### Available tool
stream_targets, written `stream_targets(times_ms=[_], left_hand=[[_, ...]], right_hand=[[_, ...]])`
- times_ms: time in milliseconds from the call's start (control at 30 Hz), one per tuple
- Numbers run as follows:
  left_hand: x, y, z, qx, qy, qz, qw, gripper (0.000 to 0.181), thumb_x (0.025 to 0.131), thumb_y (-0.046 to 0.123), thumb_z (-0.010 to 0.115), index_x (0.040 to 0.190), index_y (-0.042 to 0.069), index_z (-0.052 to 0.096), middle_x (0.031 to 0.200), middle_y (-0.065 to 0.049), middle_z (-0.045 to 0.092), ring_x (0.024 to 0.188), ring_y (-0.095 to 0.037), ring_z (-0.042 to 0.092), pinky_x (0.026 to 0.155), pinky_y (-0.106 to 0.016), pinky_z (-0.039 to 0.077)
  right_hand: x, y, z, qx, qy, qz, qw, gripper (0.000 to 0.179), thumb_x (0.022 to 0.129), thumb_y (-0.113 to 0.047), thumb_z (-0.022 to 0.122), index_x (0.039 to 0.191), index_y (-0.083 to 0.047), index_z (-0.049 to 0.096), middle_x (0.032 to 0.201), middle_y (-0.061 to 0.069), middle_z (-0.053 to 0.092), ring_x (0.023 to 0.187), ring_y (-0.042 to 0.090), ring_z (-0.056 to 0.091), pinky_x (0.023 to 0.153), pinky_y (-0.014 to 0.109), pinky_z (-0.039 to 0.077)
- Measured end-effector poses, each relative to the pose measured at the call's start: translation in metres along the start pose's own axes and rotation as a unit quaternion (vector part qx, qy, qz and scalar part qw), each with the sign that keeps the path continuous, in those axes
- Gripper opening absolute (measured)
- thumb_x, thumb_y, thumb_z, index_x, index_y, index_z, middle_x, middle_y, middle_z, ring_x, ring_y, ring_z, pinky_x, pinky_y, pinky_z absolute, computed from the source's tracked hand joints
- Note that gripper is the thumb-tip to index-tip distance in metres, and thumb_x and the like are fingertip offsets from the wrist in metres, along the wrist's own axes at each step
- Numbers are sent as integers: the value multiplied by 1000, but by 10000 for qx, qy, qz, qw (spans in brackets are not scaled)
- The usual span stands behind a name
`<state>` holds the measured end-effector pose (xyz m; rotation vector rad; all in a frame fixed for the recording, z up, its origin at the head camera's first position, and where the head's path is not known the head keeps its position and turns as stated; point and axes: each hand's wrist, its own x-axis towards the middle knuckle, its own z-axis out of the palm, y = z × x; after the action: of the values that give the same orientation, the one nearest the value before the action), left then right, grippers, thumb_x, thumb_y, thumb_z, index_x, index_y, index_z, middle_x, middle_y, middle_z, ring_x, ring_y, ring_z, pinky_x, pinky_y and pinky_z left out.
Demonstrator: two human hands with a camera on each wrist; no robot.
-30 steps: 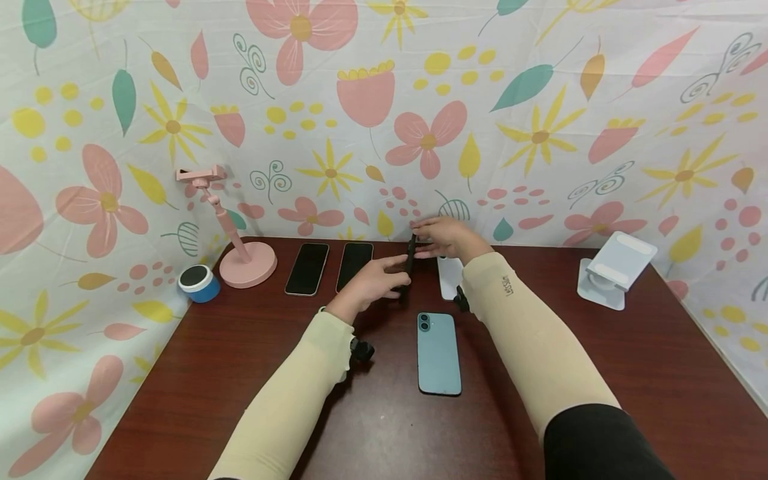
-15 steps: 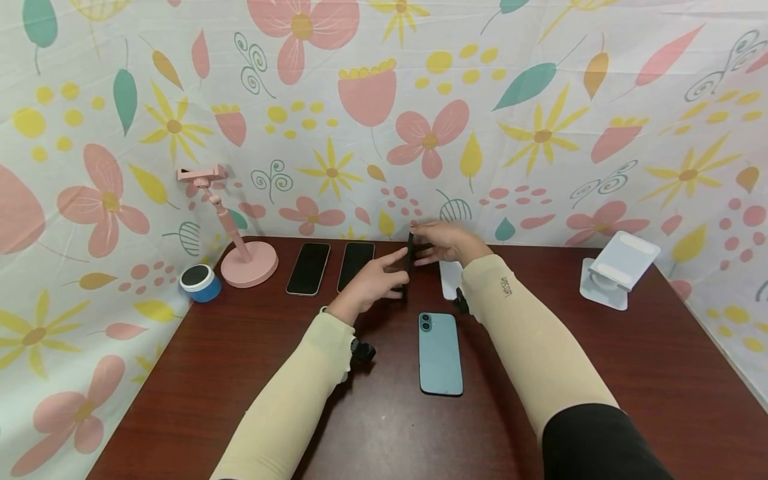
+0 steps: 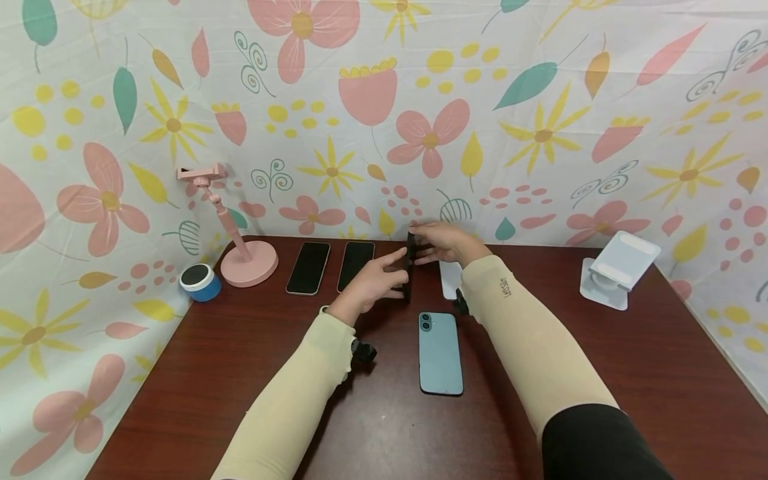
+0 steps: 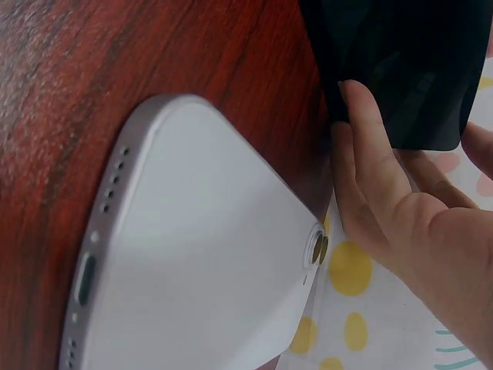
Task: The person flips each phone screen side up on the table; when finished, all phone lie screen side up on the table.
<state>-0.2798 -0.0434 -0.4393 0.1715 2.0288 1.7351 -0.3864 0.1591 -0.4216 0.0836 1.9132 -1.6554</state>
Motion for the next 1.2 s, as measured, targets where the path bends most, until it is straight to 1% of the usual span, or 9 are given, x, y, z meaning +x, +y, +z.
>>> stream_targets(times_ms=[133,300,433,533,667,800,1000,1200], left_hand=[[0,-1,-1,-30,71,-19,10000,71,101,15,60,166,33,40,170,-17,41,137,-37,66,105,-48,60],[-1,0,-1,-86,89,-19,9999,71,101,13,60,167,30,39,170,-18,41,138,-38,65,108,-52,58],[-3,1,-3,-42,103,-3,9999,72,100,12,60,167,29,40,167,-20,45,134,-39,67,107,-52,58],[-3,1,-4,-26,98,-14,9999,72,100,11,60,166,30,40,165,-21,47,136,-39,66,107,-52,58],[-2,0,-6,22,105,-38,9999,70,100,11,60,165,31,42,164,-20,48,135,-39,67,108,-51,58],[-2,1,-9,83,108,-56,9999,71,100,10,60,166,28,41,164,-21,48,131,-40,69,108,-49,58],[-4,2,-11,110,126,-113,9998,71,100,9,61,166,27,42,164,-22,47,129,-40,70,106,-45,59],[-4,0,-12,-15,185,-27,9998,70,99,7,61,165,22,43,164,-22,47,134,-38,67,103,-44,61]], right_hand=[[0,0,2,31,76,35,10000,67,114,-34,50,170,-7,25,173,26,26,152,50,44,118,58,49],[-3,1,3,-10,134,75,9999,73,114,-36,49,173,-11,15,177,25,18,158,51,34,119,58,48],[-5,0,5,-81,153,59,9998,68,115,-34,44,172,-9,16,177,25,18,159,51,32,118,58,49],[-7,0,6,-211,113,52,9997,63,117,-29,37,172,-5,15,177,26,17,159,51,31,118,57,50],[-7,1,6,-417,53,46,9991,58,117,-18,31,171,-2,18,177,27,15,160,51,30,118,55,50],[-5,3,5,-515,23,16,9987,56,116,-13,34,169,-1,24,178,25,17,161,50,29,118,55,50],[-6,4,5,-540,61,19,9985,54,116,-16,39,168,-2,30,177,24,23,160,50,32,118,55,50],[-7,4,5,-640,105,6,9979,53,115,-16,41,166,-2,34,176,25,25,159,51,33,117,55,51]])
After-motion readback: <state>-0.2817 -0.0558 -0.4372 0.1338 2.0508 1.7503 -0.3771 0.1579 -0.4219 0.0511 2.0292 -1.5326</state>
